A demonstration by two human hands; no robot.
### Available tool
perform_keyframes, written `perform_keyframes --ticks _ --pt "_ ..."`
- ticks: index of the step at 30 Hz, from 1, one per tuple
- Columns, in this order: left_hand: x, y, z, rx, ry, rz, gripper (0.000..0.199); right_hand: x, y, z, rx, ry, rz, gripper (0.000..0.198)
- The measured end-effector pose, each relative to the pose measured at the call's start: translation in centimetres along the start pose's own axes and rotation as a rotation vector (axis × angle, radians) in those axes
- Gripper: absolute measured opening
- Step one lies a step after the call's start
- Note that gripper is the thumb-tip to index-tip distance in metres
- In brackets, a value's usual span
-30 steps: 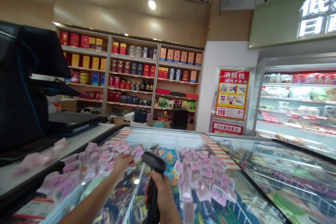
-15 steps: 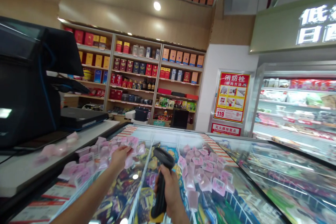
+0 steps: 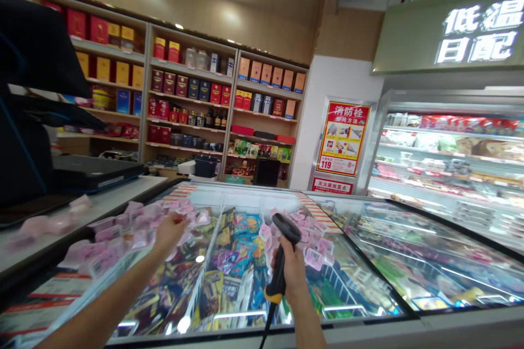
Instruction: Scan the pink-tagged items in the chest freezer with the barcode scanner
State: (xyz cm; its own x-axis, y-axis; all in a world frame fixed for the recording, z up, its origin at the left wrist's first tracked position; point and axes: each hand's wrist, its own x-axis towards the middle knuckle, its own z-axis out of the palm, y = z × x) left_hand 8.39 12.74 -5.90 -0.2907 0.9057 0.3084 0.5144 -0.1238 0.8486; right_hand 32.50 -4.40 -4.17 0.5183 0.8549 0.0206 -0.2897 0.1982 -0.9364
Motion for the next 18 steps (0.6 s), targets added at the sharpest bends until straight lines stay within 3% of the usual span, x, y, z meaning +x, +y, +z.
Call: perform_keyframes --ticks 6,10,14,18 --pt "-6.4 4.8 8.4 0.05 -0.415 0.258 0.025 -0.5 0.0 -1.7 -0.001 0.019 0.049 0.037" --pt "-9.2 7.7 12.4 0.01 -0.634 0.483 0.027 -0.4 0.3 -2.8 0.003 0.003 0.063 0.04" --pt "-9.5 9.0 14.1 0.008 -0.764 0.54 0.024 -0.3 0.5 -3.0 0.004 -0.005 0.053 0.038" --pt "-7.3 7.7 13.1 -0.007 -0.66 0.355 0.027 -0.8 0.4 -1.7 0.045 -0.043 0.068 0.039"
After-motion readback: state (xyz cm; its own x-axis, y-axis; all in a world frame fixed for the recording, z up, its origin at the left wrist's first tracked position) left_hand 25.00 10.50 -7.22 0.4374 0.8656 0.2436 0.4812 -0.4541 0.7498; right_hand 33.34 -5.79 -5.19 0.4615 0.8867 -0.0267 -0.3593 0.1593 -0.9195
